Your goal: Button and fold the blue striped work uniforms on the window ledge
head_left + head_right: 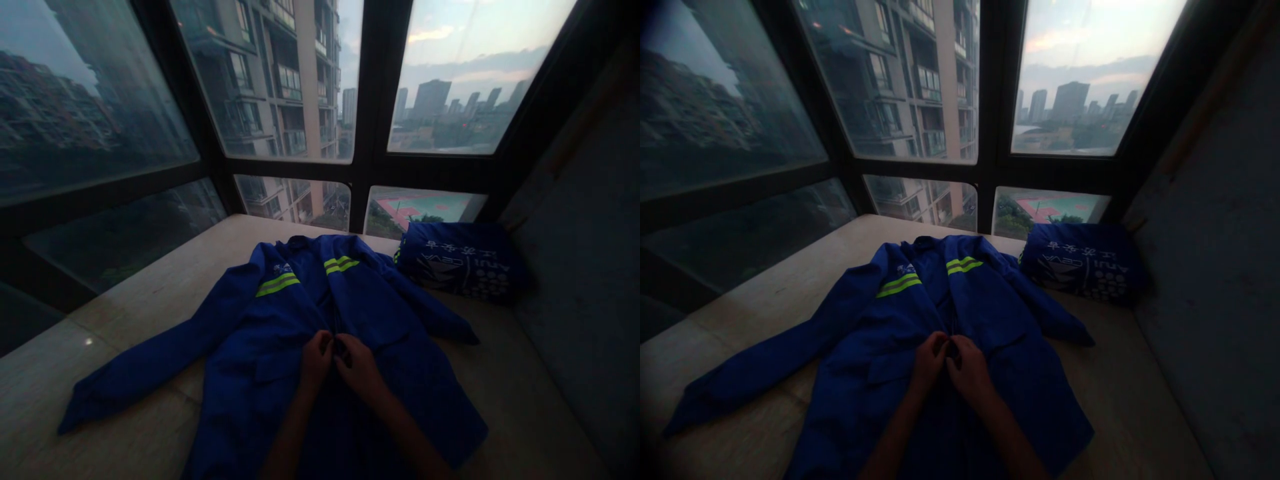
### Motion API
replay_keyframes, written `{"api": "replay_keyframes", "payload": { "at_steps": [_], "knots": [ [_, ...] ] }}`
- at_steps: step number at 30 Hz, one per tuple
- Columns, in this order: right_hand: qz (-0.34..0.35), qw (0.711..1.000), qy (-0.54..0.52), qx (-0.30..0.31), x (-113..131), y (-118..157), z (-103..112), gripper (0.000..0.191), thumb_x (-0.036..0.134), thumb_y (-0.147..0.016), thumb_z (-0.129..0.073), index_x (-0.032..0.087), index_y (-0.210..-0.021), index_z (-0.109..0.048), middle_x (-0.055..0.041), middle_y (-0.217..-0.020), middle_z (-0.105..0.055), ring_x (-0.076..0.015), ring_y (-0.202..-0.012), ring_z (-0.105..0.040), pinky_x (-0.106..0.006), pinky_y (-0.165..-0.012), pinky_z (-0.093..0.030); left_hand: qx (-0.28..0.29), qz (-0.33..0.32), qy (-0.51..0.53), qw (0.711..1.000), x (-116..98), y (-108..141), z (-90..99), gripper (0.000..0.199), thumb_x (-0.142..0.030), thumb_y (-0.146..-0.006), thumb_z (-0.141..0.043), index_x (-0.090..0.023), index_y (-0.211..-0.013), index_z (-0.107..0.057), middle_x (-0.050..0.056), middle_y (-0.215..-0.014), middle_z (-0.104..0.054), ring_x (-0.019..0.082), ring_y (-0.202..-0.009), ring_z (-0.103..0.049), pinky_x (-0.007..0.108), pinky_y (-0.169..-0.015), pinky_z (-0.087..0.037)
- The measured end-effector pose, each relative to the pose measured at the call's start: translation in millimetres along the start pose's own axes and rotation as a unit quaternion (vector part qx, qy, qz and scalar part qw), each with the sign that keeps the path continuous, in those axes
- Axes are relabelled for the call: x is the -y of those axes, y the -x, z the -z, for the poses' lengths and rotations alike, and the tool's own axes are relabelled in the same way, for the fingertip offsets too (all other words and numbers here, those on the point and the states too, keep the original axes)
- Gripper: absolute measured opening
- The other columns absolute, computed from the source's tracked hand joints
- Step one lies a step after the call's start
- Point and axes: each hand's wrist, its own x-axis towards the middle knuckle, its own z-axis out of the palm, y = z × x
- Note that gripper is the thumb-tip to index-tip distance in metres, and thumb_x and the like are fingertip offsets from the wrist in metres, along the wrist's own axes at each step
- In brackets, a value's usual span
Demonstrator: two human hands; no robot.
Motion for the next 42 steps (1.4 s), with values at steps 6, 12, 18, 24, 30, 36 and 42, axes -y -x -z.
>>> {"api": "replay_keyframes", "payload": {
  "at_steps": [6,12,18,24,30,36,42],
  "knots": [
    [-0.016,0.997,-0.08,-0.009,-3.2,-4.3,0.8,0.045,0.015,-0.086,-0.044,0.016,-0.125,-0.065,-0.0127,-0.127,-0.067,-0.0222,-0.119,-0.062,-0.04,-0.107,-0.046,0.005,0.005,0.01,1.0,-2.7,-1.7,4.0,0.032,-0.047,-0.089,-0.048,-0.02,-0.088,-0.066,0.004,-0.083,-0.072,0.02,-0.078,-0.067,0.03,-0.073,-0.049],
    [-0.106,0.971,-0.215,0.029,-8.1,-4.5,-5.2,0.056,0.017,-0.084,-0.038,0.021,-0.138,-0.052,-0.0096,-0.133,-0.063,-0.0147,-0.063,-0.07,-0.031,-0.06,-0.06,-0.021,0.048,0.019,0.998,2.0,-9.8,1.8,0.039,-0.057,-0.079,-0.057,-0.019,-0.078,-0.064,0.003,-0.073,-0.07,0.021,-0.072,-0.066,0.03,-0.067,-0.049],
    [-0.078,0.99,-0.114,-0.038,-10.4,4.9,-10.1,0.054,0.012,-0.081,-0.043,0.019,-0.132,-0.059,-0.0098,-0.129,-0.066,-0.019,-0.084,-0.072,-0.036,-0.085,-0.058,-0.021,0.068,0.056,0.996,0.3,-13.8,5.9,0.037,-0.056,-0.072,-0.063,-0.019,-0.075,-0.066,0.005,-0.075,-0.072,0.023,-0.075,-0.069,0.032,-0.071,-0.052],
    [-0.052,0.998,-0.015,-0.028,-2.6,-5.3,1.5,0.038,0.018,-0.092,-0.044,0.019,-0.125,-0.064,-0.009,-0.124,-0.069,-0.0204,-0.114,-0.064,-0.033,-0.1,-0.048,-0.027,0.076,0.087,0.993,0.3,-10.6,10.3,0.035,-0.051,-0.071,-0.065,-0.017,-0.079,-0.067,0.005,-0.079,-0.073,0.023,-0.077,-0.07,0.033,-0.072,-0.054],
    [0.01,0.972,0.221,0.076,17.4,-28.8,27.1,0.022,0.024,-0.097,-0.048,0.024,-0.103,-0.069,-0.0054,-0.107,-0.07,-0.0184,-0.1,-0.065,-0.026,-0.084,-0.049,-0.031,0.071,0.101,0.992,4.3,-8.3,6.8,0.031,-0.046,-0.072,-0.066,-0.016,-0.081,-0.068,0.006,-0.079,-0.073,0.023,-0.078,-0.069,0.032,-0.073,-0.053],
    [0.075,0.924,0.331,0.174,26.5,-47.9,31.3,0.018,0.019,-0.094,-0.05,0.019,-0.103,-0.066,-0.0101,-0.106,-0.067,-0.0205,-0.1,-0.064,-0.026,-0.074,-0.049,-0.011,0.077,0.109,0.991,-0.4,-4.5,6.1,0.03,-0.045,-0.073,-0.067,-0.017,-0.083,-0.07,0.006,-0.081,-0.075,0.024,-0.078,-0.07,0.031,-0.069,-0.052],
    [0.096,0.923,0.325,0.179,19.5,-49.8,23.5,0.017,0.019,-0.094,-0.051,0.018,-0.103,-0.066,-0.0093,-0.103,-0.067,-0.0201,-0.093,-0.064,-0.027,-0.072,-0.048,-0.034,0.089,0.11,0.989,-3.4,-7.0,5.9,0.028,-0.046,-0.073,-0.065,-0.018,-0.076,-0.068,0.004,-0.073,-0.072,0.022,-0.073,-0.068,0.03,-0.065,-0.05]
  ]
}}
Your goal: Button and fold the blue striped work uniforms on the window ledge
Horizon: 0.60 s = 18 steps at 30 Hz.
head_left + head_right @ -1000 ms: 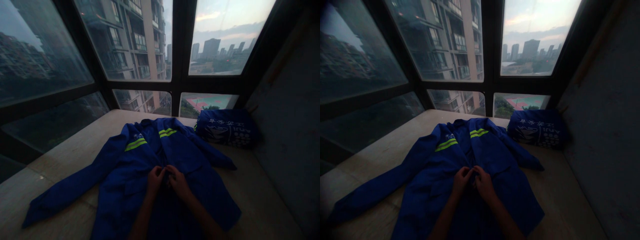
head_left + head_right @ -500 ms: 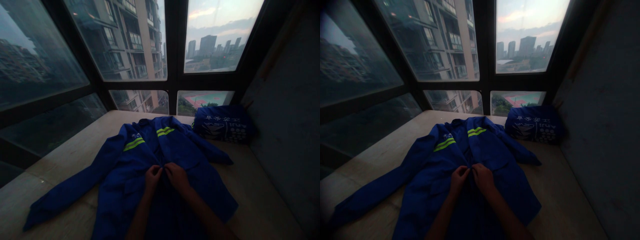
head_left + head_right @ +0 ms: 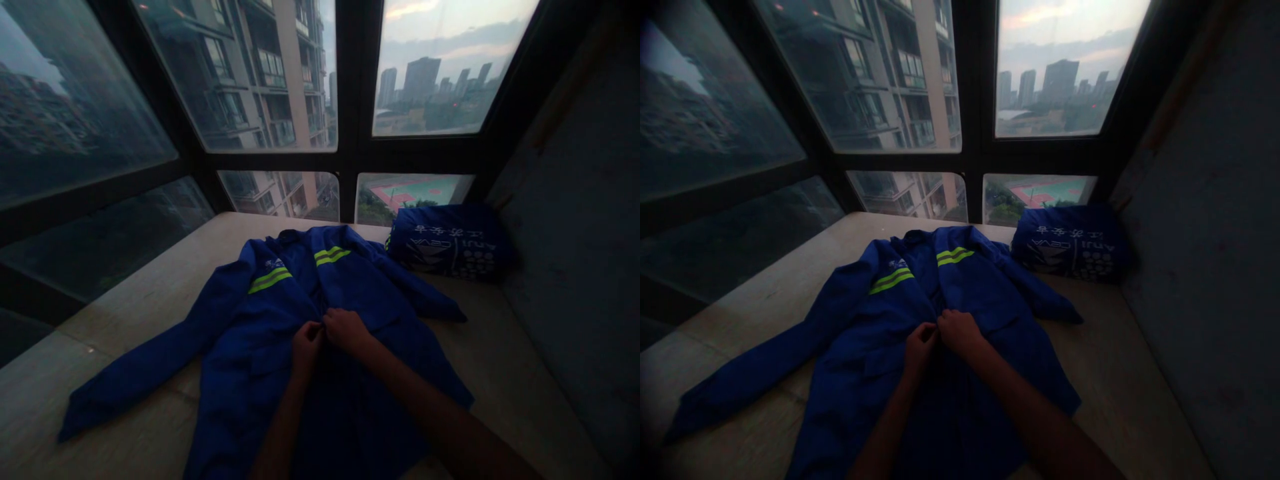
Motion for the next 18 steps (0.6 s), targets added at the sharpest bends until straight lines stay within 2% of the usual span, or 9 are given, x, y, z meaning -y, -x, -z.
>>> {"api": "replay_keyframes", "payload": {
  "at_steps": [4,10,12,14,16,18],
  "knots": [
    [0.0,0.999,-0.005,-0.033,0.3,8.7,-12.1,0.018,0.018,-0.097,-0.047,0.018,-0.103,-0.064,-0.0086,-0.105,-0.066,-0.0203,-0.098,-0.061,-0.025,-0.07,-0.047,-0.013,0.008,0.01,1.0,2.2,-8.7,-1.5,0.025,-0.043,-0.067,-0.066,-0.018,-0.069,-0.067,0.003,-0.068,-0.07,0.021,-0.07,-0.067,0.029,-0.066,-0.05],
    [-0.044,0.994,-0.038,-0.097,0.3,11.4,-24.3,0.015,0.018,-0.094,-0.051,0.02,-0.093,-0.066,-0.0043,-0.099,-0.068,-0.0169,-0.092,-0.062,-0.023,-0.068,-0.043,-0.011,0.011,0.026,1.0,6.6,-20.2,4.9,0.033,-0.047,-0.061,-0.068,-0.016,-0.074,-0.067,0.006,-0.071,-0.073,0.023,-0.07,-0.069,0.031,-0.065,-0.052],
    [-0.092,0.974,-0.143,-0.148,-0.8,8.7,-28.8,0.011,0.017,-0.089,-0.056,0.02,-0.086,-0.067,-0.0027,-0.093,-0.069,-0.0146,-0.084,-0.062,-0.022,-0.068,-0.042,-0.008,0.002,0.02,1.0,7.4,-21.3,6.8,0.035,-0.049,-0.061,-0.068,-0.017,-0.075,-0.067,0.006,-0.073,-0.074,0.024,-0.072,-0.07,0.032,-0.066,-0.054],
    [-0.146,0.932,-0.271,-0.193,-3.2,4.8,-34.6,0.009,0.015,-0.084,-0.06,0.019,-0.08,-0.068,-0.0012,-0.086,-0.07,-0.0127,-0.077,-0.062,-0.02,-0.066,-0.042,-0.005,-0.011,0.007,1.0,8.1,-19.3,6.7,0.034,-0.049,-0.063,-0.068,-0.017,-0.077,-0.067,0.007,-0.077,-0.074,0.025,-0.076,-0.071,0.034,-0.069,-0.055],
    [-0.177,0.901,-0.342,-0.198,-6.6,0.2,-40.9,0.01,0.013,-0.08,-0.06,0.019,-0.077,-0.068,-0.0001,-0.078,-0.07,-0.0119,-0.071,-0.062,-0.019,-0.063,-0.043,-0.004,-0.025,-0.012,1.0,9.1,-14.5,4.6,0.033,-0.048,-0.067,-0.066,-0.018,-0.079,-0.067,0.007,-0.08,-0.075,0.025,-0.078,-0.071,0.035,-0.072,-0.055],
    [-0.185,0.899,-0.354,-0.181,-10.2,-3.6,-46.0,0.01,0.013,-0.079,-0.059,0.018,-0.075,-0.068,0.0005,-0.072,-0.069,-0.0122,-0.067,-0.063,-0.019,-0.061,-0.044,-0.005,-0.039,-0.038,0.999,10.0,-8.5,0.7,0.031,-0.047,-0.072,-0.063,-0.019,-0.084,-0.067,0.007,-0.083,-0.074,0.025,-0.08,-0.071,0.035,-0.074,-0.054]
  ]
}}
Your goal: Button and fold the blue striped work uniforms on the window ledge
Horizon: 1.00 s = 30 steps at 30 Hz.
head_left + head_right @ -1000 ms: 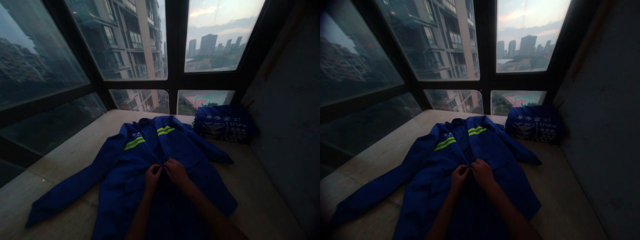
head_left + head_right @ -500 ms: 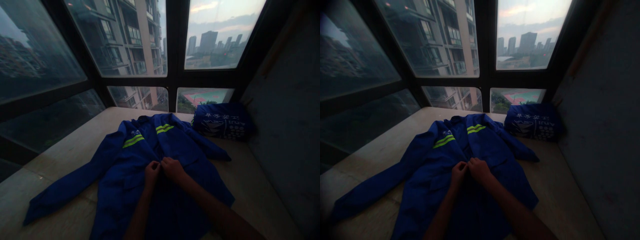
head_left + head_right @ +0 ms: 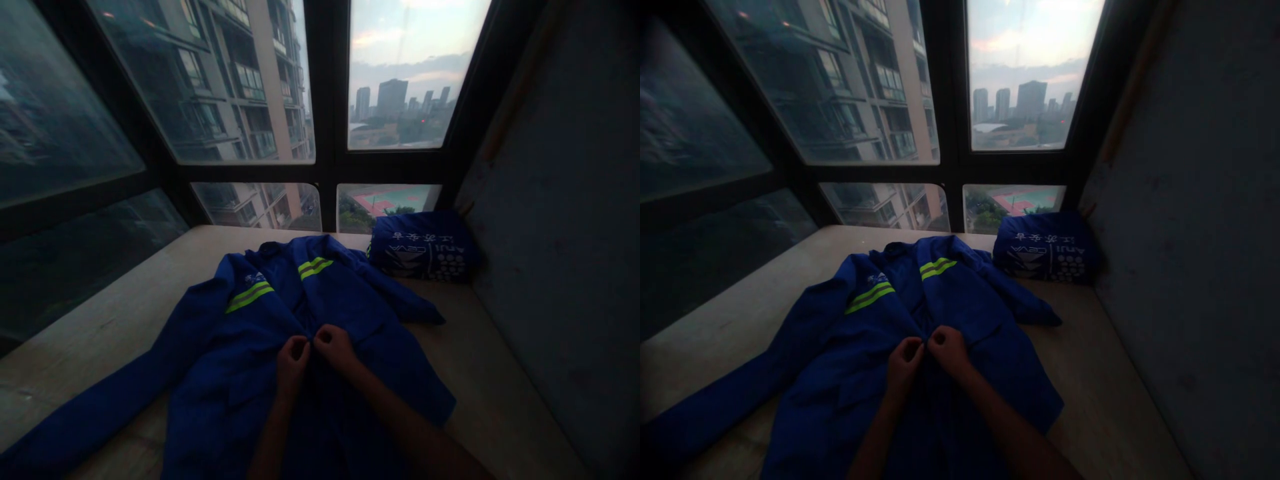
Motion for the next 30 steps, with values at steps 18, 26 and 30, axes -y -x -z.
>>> {"api": "replay_keyframes", "payload": {
  "at_steps": [18,26,30],
  "knots": [
    [0.068,0.99,0.121,-0.015,-12.1,14.4,15.7,0.034,0.013,-0.092,-0.044,0.018,-0.12,-0.063,-0.0083,-0.114,-0.067,-0.0178,-0.1,-0.065,-0.027,-0.087,-0.047,-0.039,0.008,-0.353,0.935,-52.1,-18.6,12.2,0.021,-0.04,-0.093,-0.053,-0.02,-0.099,-0.06,0.008,-0.09,-0.073,0.024,-0.087,-0.069,0.03,-0.073,-0.044],
    [0.013,0.971,0.239,-0.01,-15.9,31.0,15.9,0.037,0.018,-0.095,-0.043,0.022,-0.125,-0.064,-0.0078,-0.109,-0.068,-0.0181,-0.09,-0.067,-0.026,-0.079,-0.047,-0.05,0.075,-0.277,0.957,-41.3,-73.2,10.8,0.032,-0.012,-0.076,-0.065,-0.016,-0.108,-0.058,0.013,-0.089,-0.072,0.028,-0.088,-0.071,0.035,-0.079,-0.05],
    [-0.018,0.962,0.272,0.016,-8.2,29.6,17.7,0.034,0.023,-0.097,-0.044,0.022,-0.124,-0.064,-0.0084,-0.107,-0.069,-0.0187,-0.093,-0.067,-0.027,-0.078,-0.048,-0.059,0.061,-0.193,0.977,-21.5,-60.2,27.3,0.026,-0.021,-0.088,-0.055,-0.018,-0.114,-0.054,0.007,-0.094,-0.071,0.018,-0.083,-0.071,0.028,-0.074,-0.053]
  ]
}}
